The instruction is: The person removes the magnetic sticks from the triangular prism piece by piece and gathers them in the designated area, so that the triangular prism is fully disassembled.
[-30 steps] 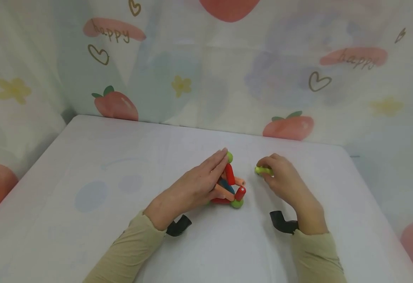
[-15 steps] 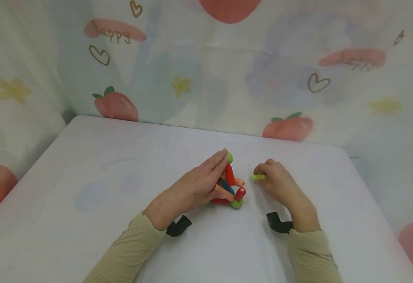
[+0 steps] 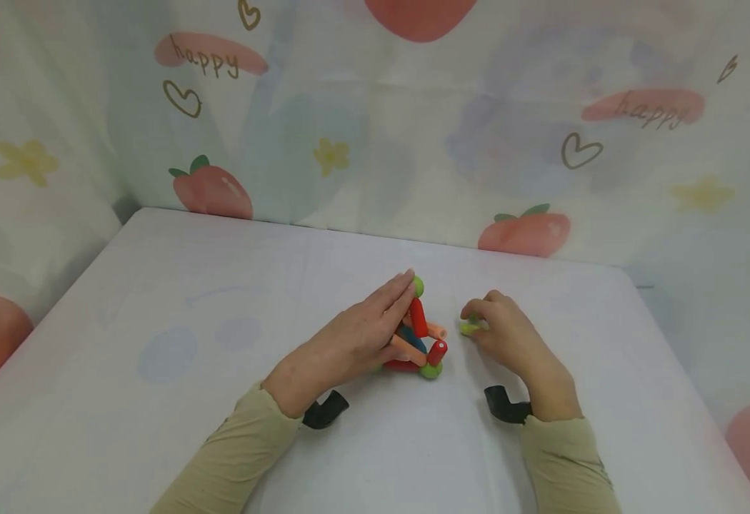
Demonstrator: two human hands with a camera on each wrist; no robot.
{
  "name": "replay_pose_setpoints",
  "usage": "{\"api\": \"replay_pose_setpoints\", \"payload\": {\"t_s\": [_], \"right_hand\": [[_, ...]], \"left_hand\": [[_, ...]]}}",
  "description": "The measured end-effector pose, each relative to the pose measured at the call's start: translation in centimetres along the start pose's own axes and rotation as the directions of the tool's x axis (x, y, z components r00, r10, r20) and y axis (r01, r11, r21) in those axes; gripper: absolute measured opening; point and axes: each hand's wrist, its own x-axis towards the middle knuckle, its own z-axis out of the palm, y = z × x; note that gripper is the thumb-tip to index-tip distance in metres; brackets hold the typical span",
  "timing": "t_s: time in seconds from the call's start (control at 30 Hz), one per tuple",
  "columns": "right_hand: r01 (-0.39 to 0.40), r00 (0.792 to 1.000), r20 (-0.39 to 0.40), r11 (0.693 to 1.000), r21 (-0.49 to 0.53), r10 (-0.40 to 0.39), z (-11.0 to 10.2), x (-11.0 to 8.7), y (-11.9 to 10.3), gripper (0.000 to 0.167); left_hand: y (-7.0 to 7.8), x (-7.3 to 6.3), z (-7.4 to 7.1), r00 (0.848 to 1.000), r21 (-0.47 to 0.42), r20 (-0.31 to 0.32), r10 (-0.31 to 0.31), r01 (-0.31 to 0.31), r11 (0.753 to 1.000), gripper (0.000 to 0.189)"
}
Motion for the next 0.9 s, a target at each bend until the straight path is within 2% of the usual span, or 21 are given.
{"api": "replay_pose_setpoints", "payload": {"t_s": [0.13, 0.3, 0.43, 0.67, 0.77, 0.9], "right_hand": [[-0.014, 1.000, 0.010, 1.000, 0.003, 0.014, -0.3, -0.1, -0.2, 0.024], [0.001, 0.999, -0.032, 1.000, 0.031, 0.000, -1.0, -0.4, -0.6, 0.023], [0.084, 0.992, -0.101, 0.995, 0.056, -0.078, -1.4, -0.7, -1.4, 0.021], [0.256, 0.951, -0.206, 0.962, 0.099, -0.232, -1.9, -1.2, -3.4, 0.012], [0.298, 0.941, -0.210, 0.942, 0.152, -0.264, -1.7, -1.4, -4.2, 0.016], [0.300, 0.950, -0.152, 0.930, 0.210, -0.272, -1.1, -1.4, -5.3, 0.027]], "left_hand": [[0.0, 0.0, -0.1, 1.000, -0.003, 0.017, -0.015, 0.015, 1.000, 0.087], [-0.1, -0.1, -0.1, 0.999, -0.020, 0.025, -0.022, 0.022, 1.000, 0.088], [-0.1, -0.1, -0.1, 1.000, -0.008, 0.017, -0.015, 0.016, 1.000, 0.088], [-0.1, -0.2, 0.0, 1.000, 0.000, 0.003, -0.007, 0.007, 1.000, 0.088], [-0.1, -0.2, 0.1, 1.000, -0.017, 0.001, -0.006, 0.006, 1.000, 0.089], [-0.1, -0.1, 0.2, 1.000, -0.050, 0.004, -0.015, 0.016, 0.999, 0.091]]}}
